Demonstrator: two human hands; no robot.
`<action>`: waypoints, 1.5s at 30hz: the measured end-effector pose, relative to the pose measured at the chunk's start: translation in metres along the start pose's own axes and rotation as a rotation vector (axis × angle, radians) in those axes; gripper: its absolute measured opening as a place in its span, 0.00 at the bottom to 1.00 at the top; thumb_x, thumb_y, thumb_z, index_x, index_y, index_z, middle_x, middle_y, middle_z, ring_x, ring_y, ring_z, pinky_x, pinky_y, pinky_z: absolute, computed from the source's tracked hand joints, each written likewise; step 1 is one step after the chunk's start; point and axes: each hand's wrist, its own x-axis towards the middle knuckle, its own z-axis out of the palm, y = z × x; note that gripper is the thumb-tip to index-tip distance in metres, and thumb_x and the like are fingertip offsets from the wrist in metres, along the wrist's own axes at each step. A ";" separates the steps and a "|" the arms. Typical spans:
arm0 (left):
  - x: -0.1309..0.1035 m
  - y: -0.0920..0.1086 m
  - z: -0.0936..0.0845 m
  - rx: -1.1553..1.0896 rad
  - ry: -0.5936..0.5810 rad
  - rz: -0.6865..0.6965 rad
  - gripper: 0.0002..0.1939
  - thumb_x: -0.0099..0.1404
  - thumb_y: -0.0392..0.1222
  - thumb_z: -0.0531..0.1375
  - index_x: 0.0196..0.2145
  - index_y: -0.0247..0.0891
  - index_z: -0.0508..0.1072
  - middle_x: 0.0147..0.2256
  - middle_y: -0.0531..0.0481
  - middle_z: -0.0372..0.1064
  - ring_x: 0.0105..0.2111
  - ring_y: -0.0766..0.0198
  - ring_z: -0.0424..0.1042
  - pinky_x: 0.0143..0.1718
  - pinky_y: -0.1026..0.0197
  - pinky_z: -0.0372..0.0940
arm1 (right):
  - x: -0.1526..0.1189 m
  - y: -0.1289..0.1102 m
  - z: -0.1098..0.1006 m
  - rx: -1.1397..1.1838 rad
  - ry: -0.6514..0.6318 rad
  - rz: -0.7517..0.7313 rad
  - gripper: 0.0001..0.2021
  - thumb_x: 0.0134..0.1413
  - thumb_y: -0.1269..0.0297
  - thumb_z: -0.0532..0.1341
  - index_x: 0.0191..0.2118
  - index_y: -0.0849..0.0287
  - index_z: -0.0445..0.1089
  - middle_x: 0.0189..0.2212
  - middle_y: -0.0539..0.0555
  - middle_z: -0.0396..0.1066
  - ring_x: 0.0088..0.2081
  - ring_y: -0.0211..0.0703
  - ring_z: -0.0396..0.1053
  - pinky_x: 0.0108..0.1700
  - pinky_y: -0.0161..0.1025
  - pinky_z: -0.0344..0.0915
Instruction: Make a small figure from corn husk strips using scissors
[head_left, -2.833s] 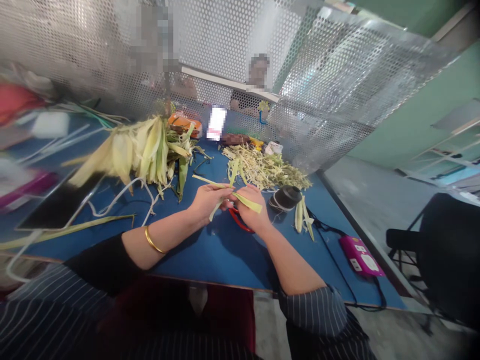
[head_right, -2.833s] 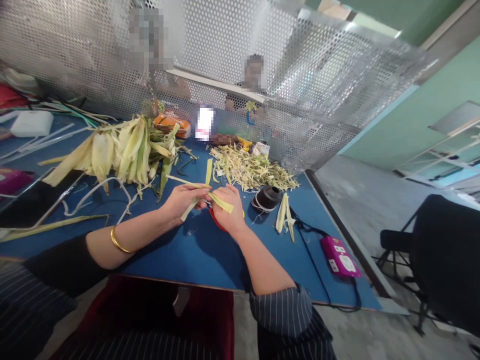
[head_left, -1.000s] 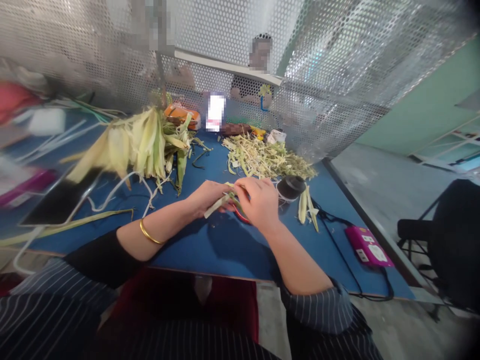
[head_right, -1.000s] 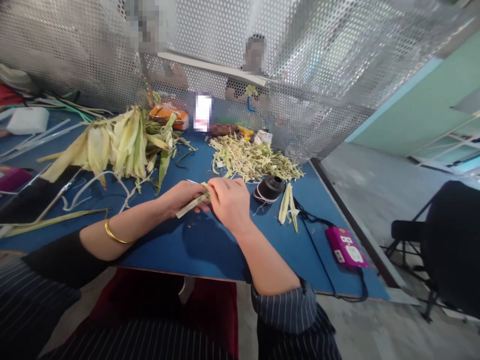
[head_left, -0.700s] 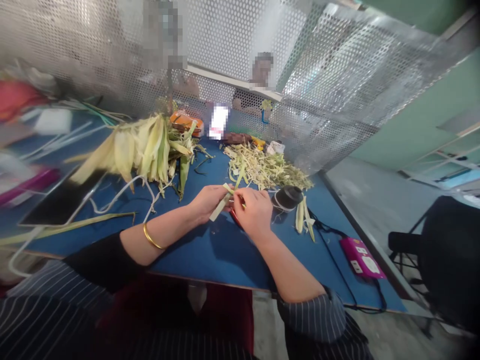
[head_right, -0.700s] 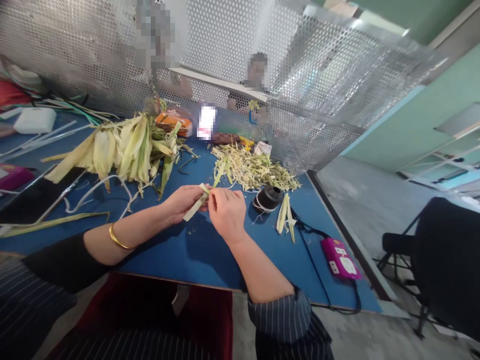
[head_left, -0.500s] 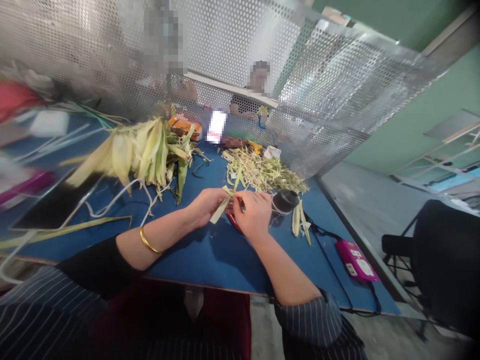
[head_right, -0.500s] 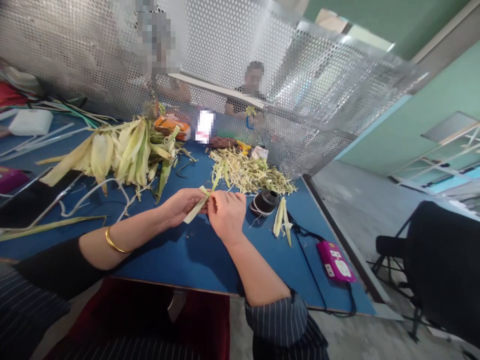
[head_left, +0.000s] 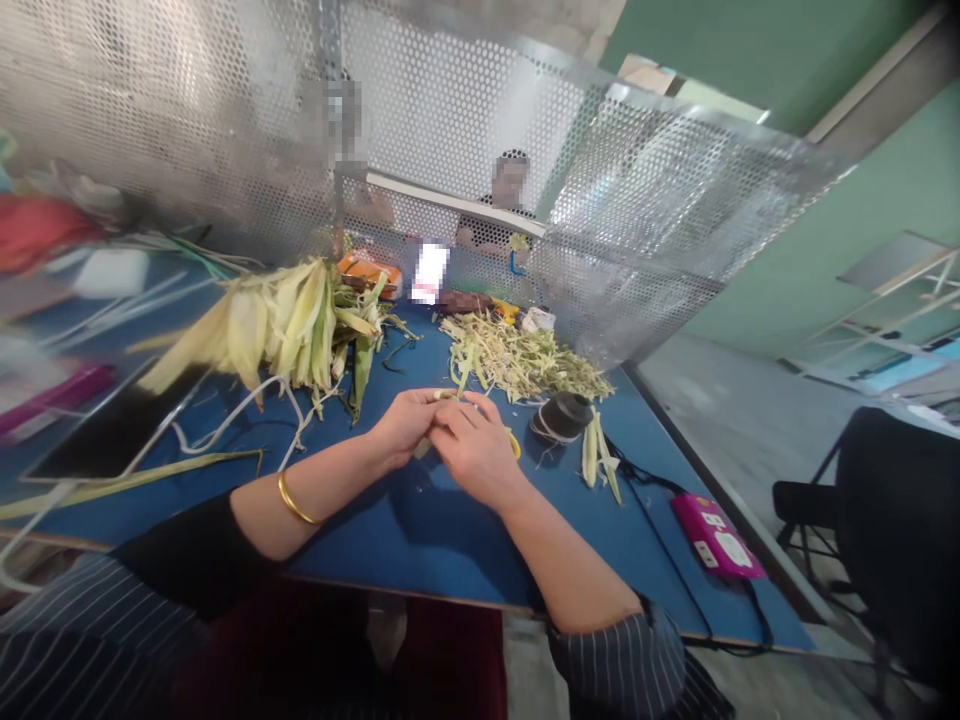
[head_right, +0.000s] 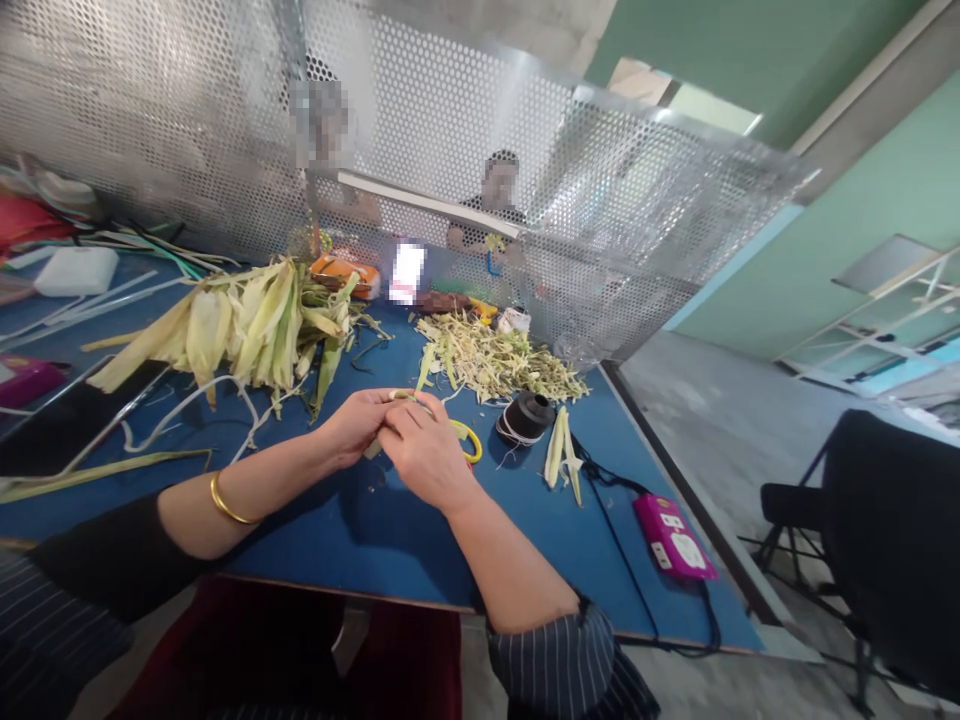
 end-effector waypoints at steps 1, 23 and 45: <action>-0.001 0.000 0.000 0.018 0.000 -0.004 0.14 0.50 0.35 0.65 0.37 0.32 0.76 0.29 0.47 0.74 0.25 0.69 0.71 0.25 0.69 0.62 | 0.000 -0.001 0.000 -0.002 0.008 0.000 0.12 0.59 0.72 0.51 0.31 0.55 0.70 0.34 0.51 0.71 0.40 0.40 0.65 0.59 0.46 0.49; 0.004 0.005 -0.004 0.202 0.014 -0.028 0.11 0.59 0.37 0.61 0.40 0.32 0.74 0.30 0.44 0.75 0.26 0.65 0.75 0.28 0.65 0.68 | -0.012 0.022 0.025 0.854 0.236 1.031 0.13 0.49 0.58 0.55 0.19 0.57 0.57 0.15 0.44 0.55 0.20 0.34 0.52 0.23 0.33 0.51; 0.006 0.010 -0.010 0.263 0.116 0.050 0.10 0.55 0.41 0.65 0.32 0.32 0.71 0.26 0.47 0.73 0.24 0.67 0.73 0.28 0.65 0.67 | -0.006 0.024 -0.008 0.752 0.176 0.541 0.04 0.54 0.64 0.58 0.35 0.56 0.70 0.33 0.52 0.72 0.36 0.41 0.70 0.41 0.39 0.65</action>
